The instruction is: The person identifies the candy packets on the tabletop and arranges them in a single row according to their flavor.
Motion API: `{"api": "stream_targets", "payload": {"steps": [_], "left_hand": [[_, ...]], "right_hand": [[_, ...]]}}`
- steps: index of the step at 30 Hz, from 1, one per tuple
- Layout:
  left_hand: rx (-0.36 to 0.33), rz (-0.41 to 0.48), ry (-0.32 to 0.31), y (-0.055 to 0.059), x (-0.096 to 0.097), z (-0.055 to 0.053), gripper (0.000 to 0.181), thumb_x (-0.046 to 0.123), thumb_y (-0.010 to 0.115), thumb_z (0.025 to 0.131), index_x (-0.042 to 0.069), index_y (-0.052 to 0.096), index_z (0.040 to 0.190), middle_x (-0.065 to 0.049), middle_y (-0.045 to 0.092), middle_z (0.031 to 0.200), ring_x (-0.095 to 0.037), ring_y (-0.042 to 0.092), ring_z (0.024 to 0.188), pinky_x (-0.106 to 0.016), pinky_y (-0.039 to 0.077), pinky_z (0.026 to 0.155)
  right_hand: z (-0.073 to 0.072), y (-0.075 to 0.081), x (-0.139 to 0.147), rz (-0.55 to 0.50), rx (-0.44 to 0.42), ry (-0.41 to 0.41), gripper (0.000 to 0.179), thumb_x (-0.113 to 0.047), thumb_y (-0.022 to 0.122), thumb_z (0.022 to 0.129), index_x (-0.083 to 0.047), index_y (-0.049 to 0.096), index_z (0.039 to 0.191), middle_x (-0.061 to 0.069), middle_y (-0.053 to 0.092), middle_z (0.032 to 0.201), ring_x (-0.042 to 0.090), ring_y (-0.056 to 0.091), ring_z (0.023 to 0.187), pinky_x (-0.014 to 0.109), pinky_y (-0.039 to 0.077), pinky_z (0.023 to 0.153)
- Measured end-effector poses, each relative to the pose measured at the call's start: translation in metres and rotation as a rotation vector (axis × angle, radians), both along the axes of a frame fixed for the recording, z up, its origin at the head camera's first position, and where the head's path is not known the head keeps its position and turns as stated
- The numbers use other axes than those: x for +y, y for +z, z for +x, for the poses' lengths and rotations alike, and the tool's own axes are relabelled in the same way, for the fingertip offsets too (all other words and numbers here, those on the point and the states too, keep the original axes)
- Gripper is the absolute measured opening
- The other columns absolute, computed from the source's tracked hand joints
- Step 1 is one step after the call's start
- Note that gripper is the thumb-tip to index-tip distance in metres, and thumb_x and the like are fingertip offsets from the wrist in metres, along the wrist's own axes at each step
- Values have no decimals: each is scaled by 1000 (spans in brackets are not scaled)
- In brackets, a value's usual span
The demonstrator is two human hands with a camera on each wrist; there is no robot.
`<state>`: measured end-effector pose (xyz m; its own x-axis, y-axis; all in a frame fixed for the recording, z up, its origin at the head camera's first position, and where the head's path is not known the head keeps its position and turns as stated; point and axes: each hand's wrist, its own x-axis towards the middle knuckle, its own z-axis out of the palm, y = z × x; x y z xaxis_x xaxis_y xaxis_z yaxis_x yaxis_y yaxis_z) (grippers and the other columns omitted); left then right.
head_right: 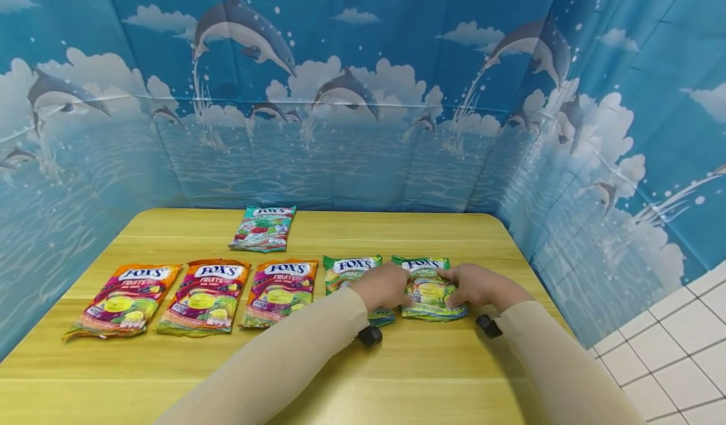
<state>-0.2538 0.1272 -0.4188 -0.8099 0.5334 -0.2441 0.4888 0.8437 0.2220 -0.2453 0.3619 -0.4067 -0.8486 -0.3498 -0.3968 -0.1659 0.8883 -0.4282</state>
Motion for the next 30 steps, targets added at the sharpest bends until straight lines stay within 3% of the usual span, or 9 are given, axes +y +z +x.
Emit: {"api": "stream_targets", "payload": {"steps": [13,17,20,22,24,25,27,28,30], "left_hand": [[-1,4,-44,2,-1,3,36,47,71,99,23,72,72,7,75,93,-13,68,100,-30,55,78],[5,-5,-82,5,-3,1,46,48,70,100,22,65,63,8,60,65,-10,60,70,-28,51,68],[3,29,-68,7,-12,-8,54,51,69,101,22,56,57,6,45,54,-10,46,51,-29,48,60],[12,64,-51,12,-23,-15,45,52,68,101,21,66,68,7,61,68,-9,55,62,-28,52,66],[30,80,-24,20,-37,-24,37,53,66,102,19,78,99,5,76,104,-10,69,96,-30,58,84],[40,90,-9,24,-46,-28,40,53,65,102,18,76,118,4,74,126,-13,67,116,-33,58,95],[47,120,22,34,-67,-36,58,51,64,104,20,57,153,1,55,159,-20,46,150,-39,49,115],[55,127,39,38,-78,-41,66,51,63,104,20,47,160,1,49,164,-22,36,158,-41,43,121],[67,151,68,43,-103,-52,67,49,62,105,19,43,162,-3,46,166,-25,35,158,-44,39,125]], "right_hand": [[2,4,-7,61,15,-10,84,-17,83,90,7,40,158,33,56,147,50,60,129,46,59,93],[3,9,-15,140,33,-29,82,-16,83,91,5,42,158,34,58,145,34,69,103,38,53,76],[1,17,-27,193,51,-38,80,-14,82,90,4,43,157,39,50,147,23,61,85,37,47,70],[0,22,-36,218,77,-32,78,-16,80,92,5,43,157,42,44,149,26,62,86,39,50,72],[-4,27,-46,226,128,-22,77,-20,79,94,6,43,157,44,41,150,34,67,101,44,55,79],[-6,29,-52,227,156,-18,76,-23,78,96,5,42,157,43,41,151,41,67,110,48,57,84],[-11,32,-68,204,204,-15,75,-28,74,100,3,40,159,42,40,154,51,59,128,57,55,96],[-15,33,-76,181,223,-16,74,-29,72,101,2,39,160,41,39,156,53,55,132,60,53,100],[-21,35,-95,140,260,-22,73,-32,69,104,-2,37,163,37,38,160,53,49,140,63,49,107]]}}
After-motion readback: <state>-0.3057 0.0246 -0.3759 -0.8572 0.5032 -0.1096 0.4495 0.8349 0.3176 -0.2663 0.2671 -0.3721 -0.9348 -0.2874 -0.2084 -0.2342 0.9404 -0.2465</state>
